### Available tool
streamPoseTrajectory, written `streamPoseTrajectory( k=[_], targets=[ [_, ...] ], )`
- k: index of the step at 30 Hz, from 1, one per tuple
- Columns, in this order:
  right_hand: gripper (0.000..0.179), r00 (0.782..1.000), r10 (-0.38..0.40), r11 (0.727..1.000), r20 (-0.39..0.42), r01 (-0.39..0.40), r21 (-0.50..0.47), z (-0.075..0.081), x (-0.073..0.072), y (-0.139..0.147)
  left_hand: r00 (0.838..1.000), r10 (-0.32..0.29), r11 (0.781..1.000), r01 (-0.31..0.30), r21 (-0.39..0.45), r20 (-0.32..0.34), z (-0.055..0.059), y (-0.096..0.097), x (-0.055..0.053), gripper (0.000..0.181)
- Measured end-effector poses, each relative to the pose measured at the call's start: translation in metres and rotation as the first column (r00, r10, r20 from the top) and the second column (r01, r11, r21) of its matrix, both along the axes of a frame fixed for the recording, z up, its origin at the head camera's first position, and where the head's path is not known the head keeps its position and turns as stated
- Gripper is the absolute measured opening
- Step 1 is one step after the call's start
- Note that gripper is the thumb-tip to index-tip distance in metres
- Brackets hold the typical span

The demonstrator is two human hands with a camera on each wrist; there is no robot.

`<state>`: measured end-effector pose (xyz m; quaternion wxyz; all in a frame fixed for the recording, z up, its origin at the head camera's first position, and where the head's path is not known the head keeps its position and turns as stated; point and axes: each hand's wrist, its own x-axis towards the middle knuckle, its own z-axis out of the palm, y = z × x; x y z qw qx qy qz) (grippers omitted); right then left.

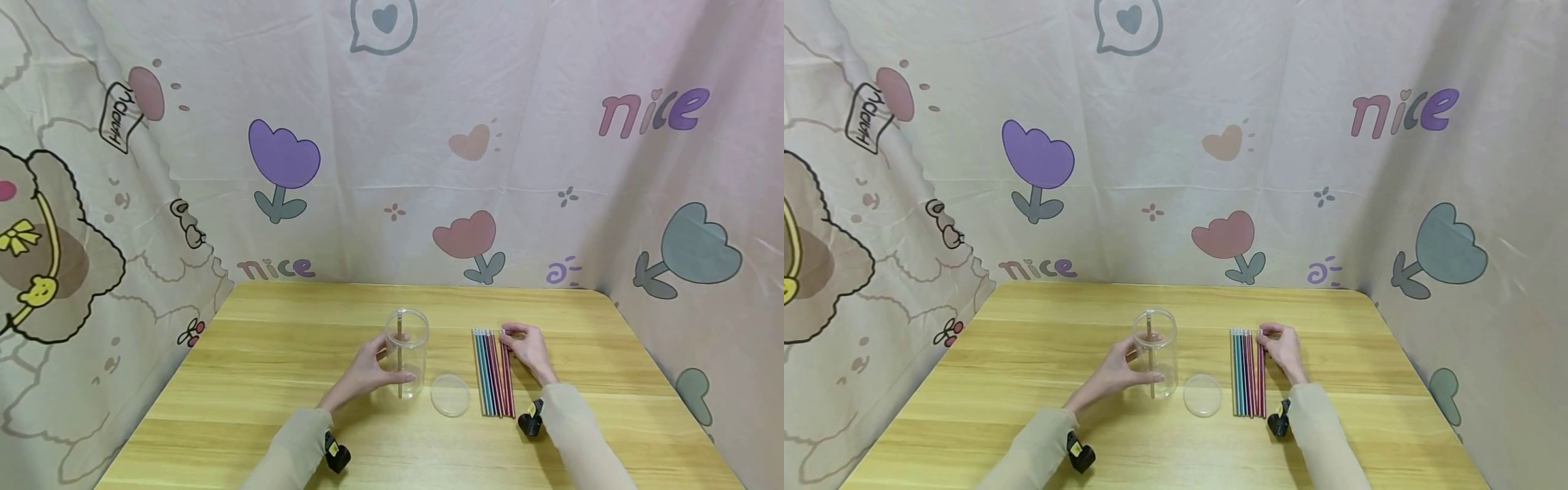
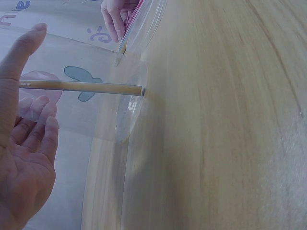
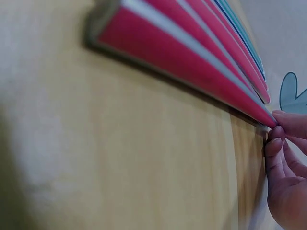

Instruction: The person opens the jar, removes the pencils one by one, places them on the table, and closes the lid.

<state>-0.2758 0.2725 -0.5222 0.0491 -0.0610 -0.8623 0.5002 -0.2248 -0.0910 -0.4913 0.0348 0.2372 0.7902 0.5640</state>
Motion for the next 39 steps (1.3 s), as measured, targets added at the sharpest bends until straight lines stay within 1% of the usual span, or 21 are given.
streamPoseTrajectory(
  k=[6,12,19,25,33,37,39],
  targets=[
    [0.030,1.000,-0.003,1.000,-0.002,0.003,0.024,0.001,0.001,-0.001,1.000,-0.003,1.000,0.003,-0.003,-0.007,0.000,0.001,0.000,0.071],
    [0.030,1.000,-0.002,1.000,0.004,0.002,0.027,0.003,0.002,-0.002,1.000,0.000,1.000,0.000,-0.005,-0.009,-0.001,0.000,0.000,0.070],
    [0.029,1.000,-0.005,0.999,-0.004,0.005,0.044,0.003,0.001,-0.002,1.000,0.005,1.000,-0.005,-0.008,-0.008,-0.004,-0.001,-0.002,0.069],
    [0.030,1.000,-0.007,0.999,0.002,0.007,0.045,0.002,0.001,-0.002,1.000,-0.002,1.000,0.002,-0.001,-0.014,-0.004,-0.001,-0.002,0.069],
    [0.034,1.000,-0.004,1.000,0.016,0.004,-0.008,0.003,0.001,-0.001,1.000,0.002,1.000,-0.002,0.000,0.000,-0.002,-0.001,-0.001,0.069],
    [0.037,1.000,0.002,0.996,0.023,0.000,-0.084,0.007,0.002,0.000,1.000,0.000,1.000,0.000,0.000,0.003,-0.001,-0.001,-0.001,0.070],
    [0.038,1.000,0.004,0.991,0.019,-0.001,-0.137,0.011,0.003,-0.001,1.000,0.001,1.000,-0.001,0.000,0.003,-0.001,-0.001,-0.001,0.070]
  ],
)
